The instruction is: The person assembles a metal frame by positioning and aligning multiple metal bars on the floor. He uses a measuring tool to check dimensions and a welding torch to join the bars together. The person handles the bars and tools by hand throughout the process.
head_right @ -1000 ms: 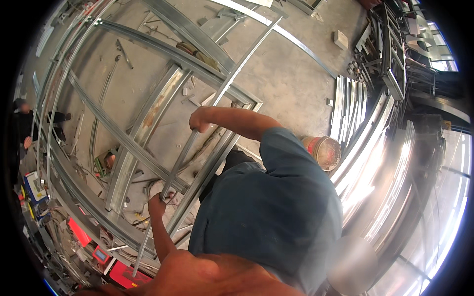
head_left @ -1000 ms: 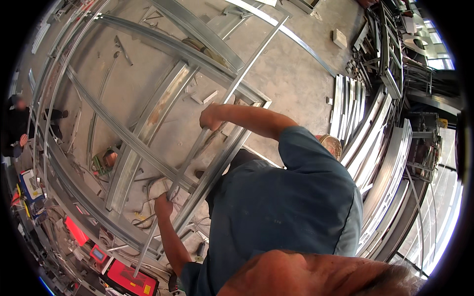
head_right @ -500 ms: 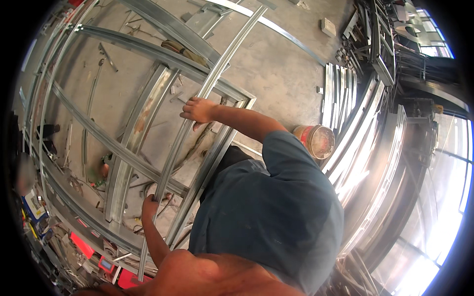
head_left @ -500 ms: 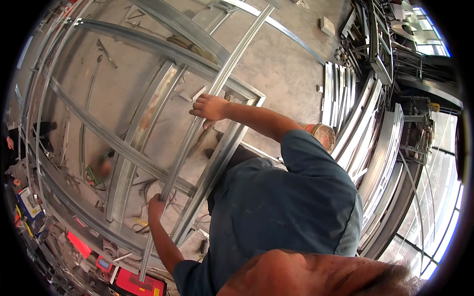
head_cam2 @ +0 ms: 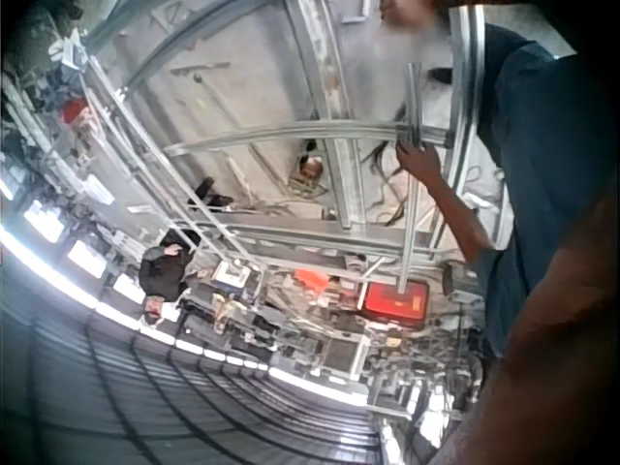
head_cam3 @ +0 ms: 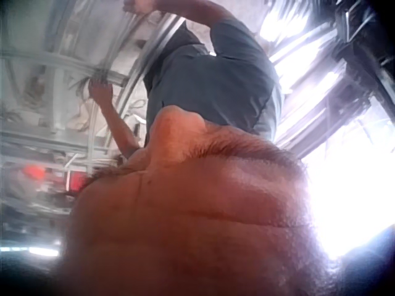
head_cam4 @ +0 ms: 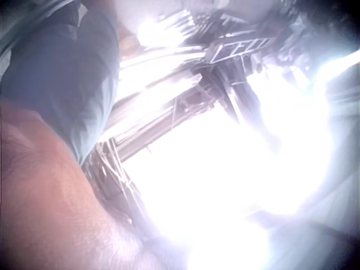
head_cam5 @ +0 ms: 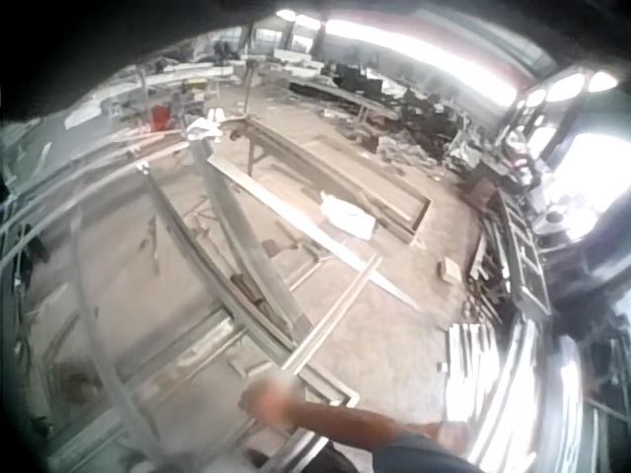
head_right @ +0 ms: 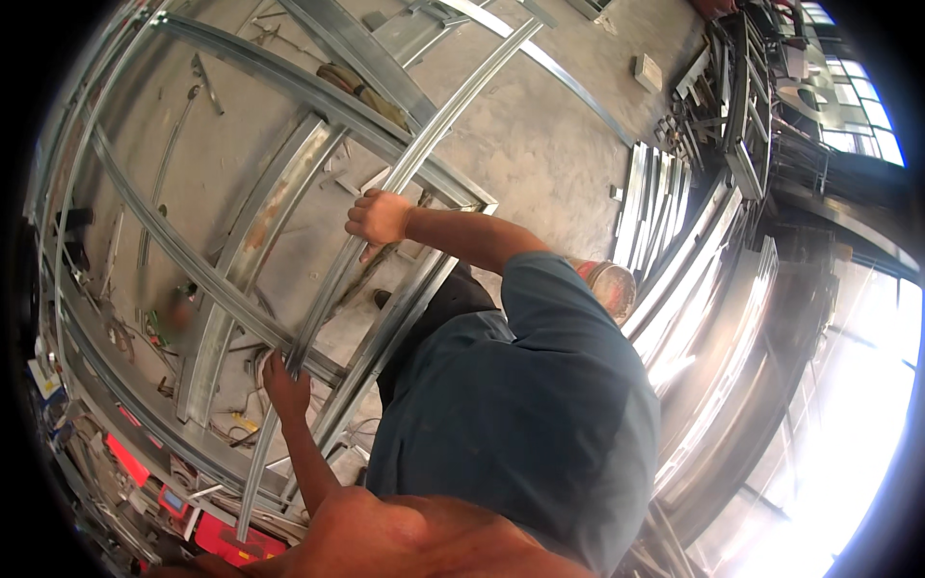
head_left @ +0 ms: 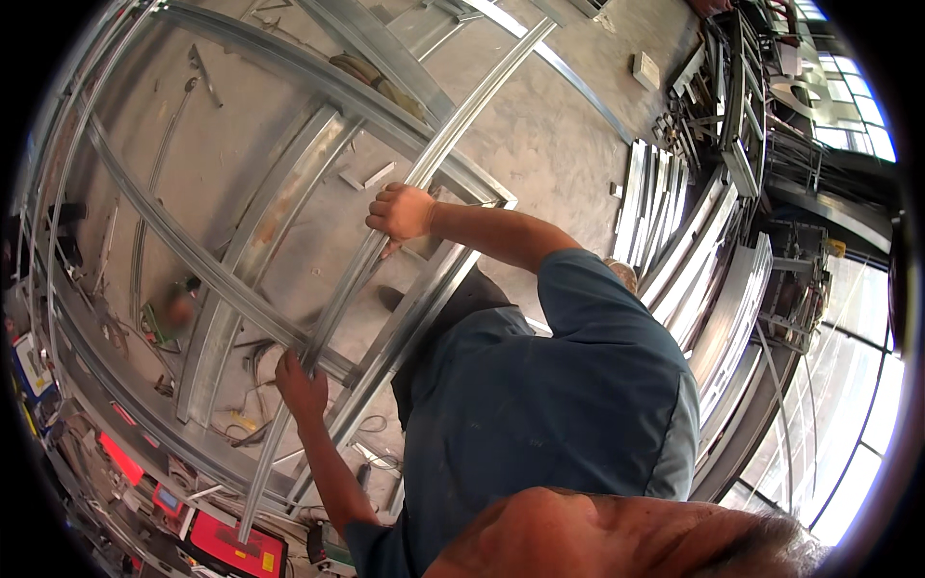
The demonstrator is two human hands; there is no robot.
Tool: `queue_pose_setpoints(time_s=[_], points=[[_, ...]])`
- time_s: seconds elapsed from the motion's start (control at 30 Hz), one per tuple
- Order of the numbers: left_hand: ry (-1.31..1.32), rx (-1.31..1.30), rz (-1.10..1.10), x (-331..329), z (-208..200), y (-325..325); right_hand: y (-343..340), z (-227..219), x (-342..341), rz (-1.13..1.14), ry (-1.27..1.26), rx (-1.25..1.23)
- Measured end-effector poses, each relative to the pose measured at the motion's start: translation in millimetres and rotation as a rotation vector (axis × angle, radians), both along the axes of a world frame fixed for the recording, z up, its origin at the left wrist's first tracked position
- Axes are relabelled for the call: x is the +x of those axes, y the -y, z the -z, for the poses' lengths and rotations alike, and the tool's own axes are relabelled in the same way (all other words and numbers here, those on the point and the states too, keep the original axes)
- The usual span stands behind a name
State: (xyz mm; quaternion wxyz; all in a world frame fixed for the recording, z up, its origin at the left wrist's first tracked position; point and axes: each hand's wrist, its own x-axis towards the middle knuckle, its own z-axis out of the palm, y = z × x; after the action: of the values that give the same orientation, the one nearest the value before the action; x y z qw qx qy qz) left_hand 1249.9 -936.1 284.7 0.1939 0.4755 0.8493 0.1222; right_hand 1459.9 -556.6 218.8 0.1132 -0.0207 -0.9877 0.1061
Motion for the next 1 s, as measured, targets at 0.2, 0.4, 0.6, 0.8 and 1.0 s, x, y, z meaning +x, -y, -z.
queue_pose_setpoints(time_s=[0.2, 0.4, 0.6, 0.8, 1.0], points=[[-0.011, 0.116, 0.158, 90.2, 8.9, -184.1, -30.2, -31.5, 16.8, -0.144, -0.146, -0.177], [-0.131, 0.095, 0.119, 136.8, 32.5, -289.7, -194.6, -49.6, 108.5, 0.063, 0.019, 0.073], [-0.295, 0.126, 0.098, 145.4, 47.3, -308.7, -255.9, -20.6, 122.2, -0.085, 0.124, 0.005], [-0.337, 0.103, 0.074, 147.9, 56.1, -311.9, -261.1, -13.3, 114.9, -0.101, -0.051, -0.037], [-0.292, 0.105, 0.059, 144.2, 52.1, -319.5, -266.1, -13.4, 110.7, -0.086, -0.064, -0.097]])
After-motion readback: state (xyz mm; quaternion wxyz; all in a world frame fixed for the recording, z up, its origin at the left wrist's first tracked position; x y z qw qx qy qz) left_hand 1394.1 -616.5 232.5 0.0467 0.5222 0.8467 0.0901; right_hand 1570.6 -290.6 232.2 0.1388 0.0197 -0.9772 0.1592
